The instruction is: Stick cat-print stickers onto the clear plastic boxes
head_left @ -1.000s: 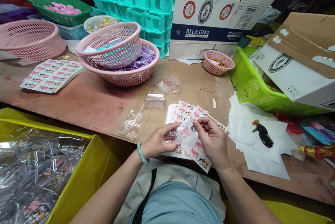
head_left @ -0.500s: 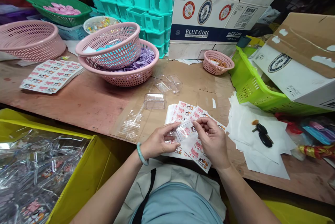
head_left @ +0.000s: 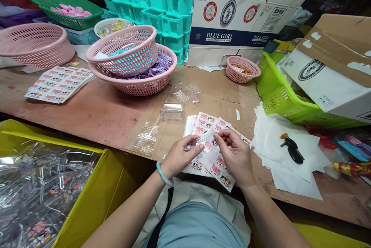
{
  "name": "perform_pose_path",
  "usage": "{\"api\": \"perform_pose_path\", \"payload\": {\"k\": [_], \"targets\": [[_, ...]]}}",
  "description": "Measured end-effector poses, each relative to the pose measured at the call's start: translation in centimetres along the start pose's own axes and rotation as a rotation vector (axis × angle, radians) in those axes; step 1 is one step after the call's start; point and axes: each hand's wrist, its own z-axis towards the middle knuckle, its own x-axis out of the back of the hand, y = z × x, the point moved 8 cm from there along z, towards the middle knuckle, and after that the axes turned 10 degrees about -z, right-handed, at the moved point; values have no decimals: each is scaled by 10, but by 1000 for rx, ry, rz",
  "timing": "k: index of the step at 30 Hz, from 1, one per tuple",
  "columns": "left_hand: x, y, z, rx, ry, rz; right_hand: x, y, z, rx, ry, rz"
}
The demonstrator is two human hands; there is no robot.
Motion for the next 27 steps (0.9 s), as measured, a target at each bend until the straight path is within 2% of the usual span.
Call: {"api": "perform_pose_path", "payload": {"k": [4,8,10,15,27], "targets": [[-4,0,2,-19,50,22,3,-10,1,105,-6,-110],[-3,-3,3,10,78,29,5,-30,-3,388,82,-468],[-4,-5,3,21,79,17,2,-36,-7,481,133,-628],[-4,-4,4,44,75,19,1,-37,-11,475,188,-757],[-6,-7,6,28,53,34,-1,-44,-11,458,182,-955]]}}
